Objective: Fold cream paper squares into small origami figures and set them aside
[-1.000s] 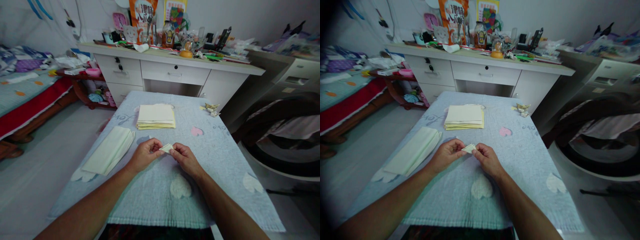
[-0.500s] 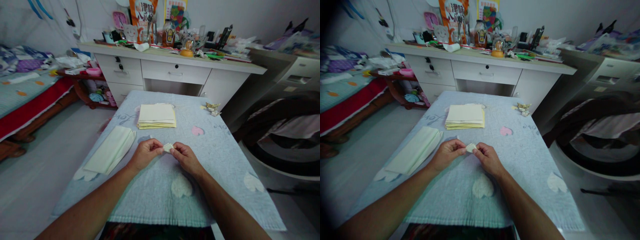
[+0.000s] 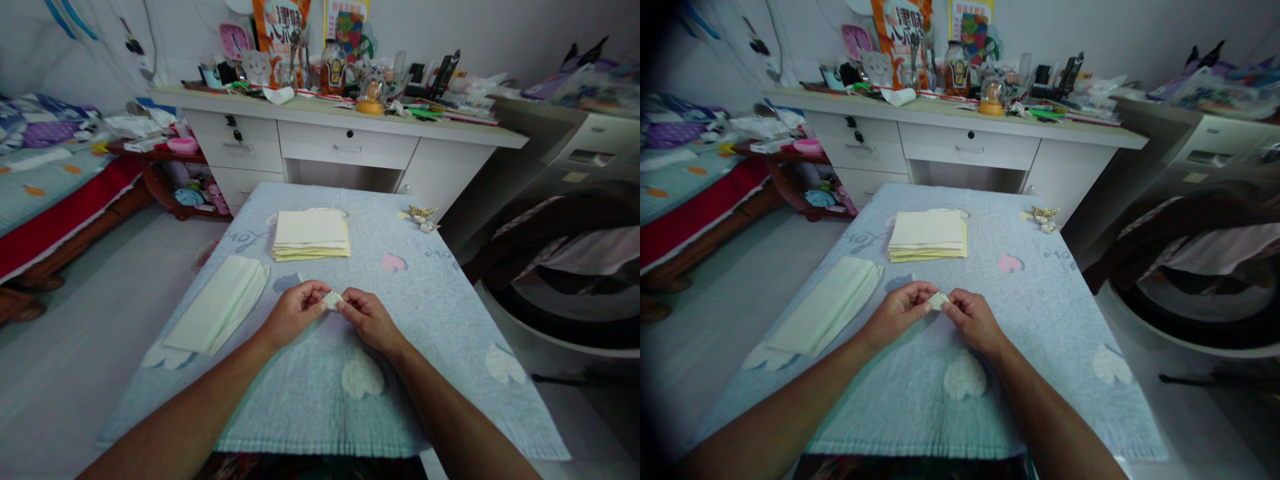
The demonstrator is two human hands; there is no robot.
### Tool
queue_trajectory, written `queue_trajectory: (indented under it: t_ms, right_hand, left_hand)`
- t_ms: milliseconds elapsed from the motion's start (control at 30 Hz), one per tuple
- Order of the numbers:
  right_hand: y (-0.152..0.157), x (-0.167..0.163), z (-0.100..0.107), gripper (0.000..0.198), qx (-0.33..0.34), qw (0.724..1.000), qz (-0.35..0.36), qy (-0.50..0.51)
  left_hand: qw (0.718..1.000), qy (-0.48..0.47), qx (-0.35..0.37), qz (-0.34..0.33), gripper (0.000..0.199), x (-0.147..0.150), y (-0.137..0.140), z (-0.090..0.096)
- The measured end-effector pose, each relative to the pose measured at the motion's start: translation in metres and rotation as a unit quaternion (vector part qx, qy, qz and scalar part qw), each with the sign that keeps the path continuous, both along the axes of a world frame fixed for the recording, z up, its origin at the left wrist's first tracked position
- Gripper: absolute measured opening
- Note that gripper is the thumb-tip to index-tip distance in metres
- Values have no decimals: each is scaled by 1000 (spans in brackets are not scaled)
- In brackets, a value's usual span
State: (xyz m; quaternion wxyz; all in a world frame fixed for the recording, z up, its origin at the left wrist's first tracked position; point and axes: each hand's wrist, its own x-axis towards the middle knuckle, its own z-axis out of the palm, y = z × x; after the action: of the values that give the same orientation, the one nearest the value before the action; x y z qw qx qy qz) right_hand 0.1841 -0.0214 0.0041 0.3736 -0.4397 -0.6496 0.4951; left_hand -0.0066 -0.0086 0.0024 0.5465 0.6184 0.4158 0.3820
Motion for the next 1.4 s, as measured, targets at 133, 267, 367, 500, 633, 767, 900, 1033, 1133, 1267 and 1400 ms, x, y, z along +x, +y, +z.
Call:
queue_trajectory:
  t_ms: [133,267,367,500,633,767,900,1033,1133,1267,1400]
  right_hand:
    - [-1,0,2,36,30,999,20,-39]
    - [-3,0,3,34,47,997,28,-59]
    - [-5,0,2,32,30,998,30,-37]
    - [-5,1,2,32,11,999,25,-27]
    - [-4,1,4,34,19,999,29,-41]
    - [-4,0,6,32,35,997,42,-57]
    - [-5,-1,5,31,27,997,52,-50]
    - [-4,-2,1,30,-19,999,45,-8]
    - [-4,-4,-1,33,-39,998,36,16]
    - [-3,-5,-2,33,-50,997,42,45]
    - [-3,-3,-6,34,-46,996,49,51]
  left_hand:
    - [996,76,46,0,25,1,0,2]
    - [997,79,27,-4,25,2,0,3]
    - [998,60,18,-6,24,2,0,2]
    - [1000,28,12,-3,24,2,1,1]
    - [1000,23,6,-5,24,2,1,2]
    - [998,54,11,-19,28,1,1,3]
    - [998,59,21,-20,22,2,1,3]
    - [1000,14,-3,1,21,4,0,4]
    - [997,-53,-54,5,23,7,-2,6]
    - [992,-89,-95,-6,26,11,-5,8]
    - [991,-86,-103,-12,28,13,-6,7]
